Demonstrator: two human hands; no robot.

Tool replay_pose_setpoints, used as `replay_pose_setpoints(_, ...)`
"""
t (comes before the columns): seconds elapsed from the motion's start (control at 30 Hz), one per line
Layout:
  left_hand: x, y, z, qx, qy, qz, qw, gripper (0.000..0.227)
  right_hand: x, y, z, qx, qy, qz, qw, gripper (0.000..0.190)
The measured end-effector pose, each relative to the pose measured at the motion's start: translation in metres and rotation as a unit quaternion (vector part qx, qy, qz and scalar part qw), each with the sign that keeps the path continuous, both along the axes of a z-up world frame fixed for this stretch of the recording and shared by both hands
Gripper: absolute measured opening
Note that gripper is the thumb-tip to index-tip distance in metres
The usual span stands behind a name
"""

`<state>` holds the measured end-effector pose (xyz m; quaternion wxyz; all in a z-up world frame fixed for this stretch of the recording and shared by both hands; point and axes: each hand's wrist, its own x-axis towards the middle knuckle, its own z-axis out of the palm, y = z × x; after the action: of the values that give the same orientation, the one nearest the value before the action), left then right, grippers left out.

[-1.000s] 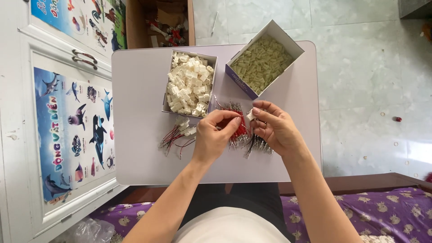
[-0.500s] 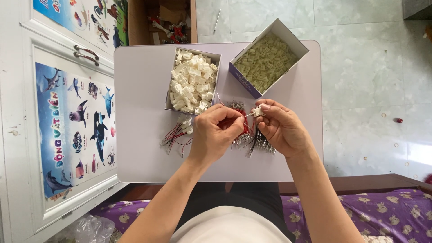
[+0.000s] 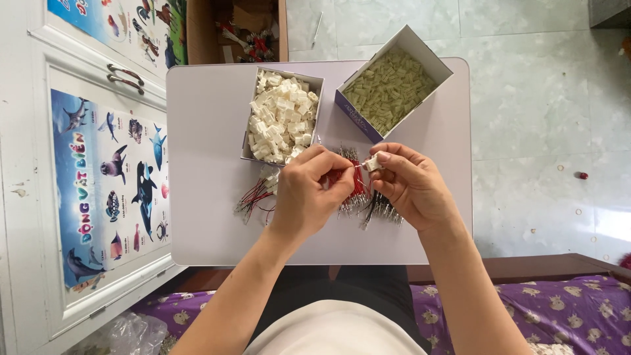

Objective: Manually inserting individual electrical wires into white plastic connector housings.

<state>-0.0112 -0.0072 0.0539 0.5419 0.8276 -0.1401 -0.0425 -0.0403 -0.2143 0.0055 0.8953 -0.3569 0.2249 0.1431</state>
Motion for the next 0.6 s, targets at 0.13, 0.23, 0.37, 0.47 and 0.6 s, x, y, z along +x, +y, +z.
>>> replay_pose_setpoints(0.13, -0.002, 0.0, 0.0, 0.025, -0.12, -0.01, 0.992, 0.004, 0.001, 0.003, 0.007, -0.037, -0.002, 0.0, 0.999, 0.017)
replay_pose_setpoints(0.23, -0.004, -0.002, 0.001, 0.045, -0.123, -0.034, 0.991, 0.004, 0.001, 0.006, 0.011, -0.051, -0.007, 0.004, 0.999, 0.017)
replay_pose_setpoints(0.37, -0.006, -0.006, 0.004, 0.042, -0.147, -0.005, 0.988, 0.004, -0.002, 0.008, 0.014, -0.055, -0.013, -0.005, 0.998, 0.015)
replay_pose_setpoints(0.47, -0.006, -0.008, 0.004, 0.035, -0.127, -0.002, 0.991, 0.004, -0.001, 0.011, 0.018, -0.066, -0.022, -0.011, 0.998, 0.015)
replay_pose_setpoints(0.6, -0.004, -0.011, -0.004, 0.028, -0.1, -0.025, 0.994, 0.006, -0.005, 0.007, 0.013, -0.08, -0.024, -0.022, 0.996, 0.014)
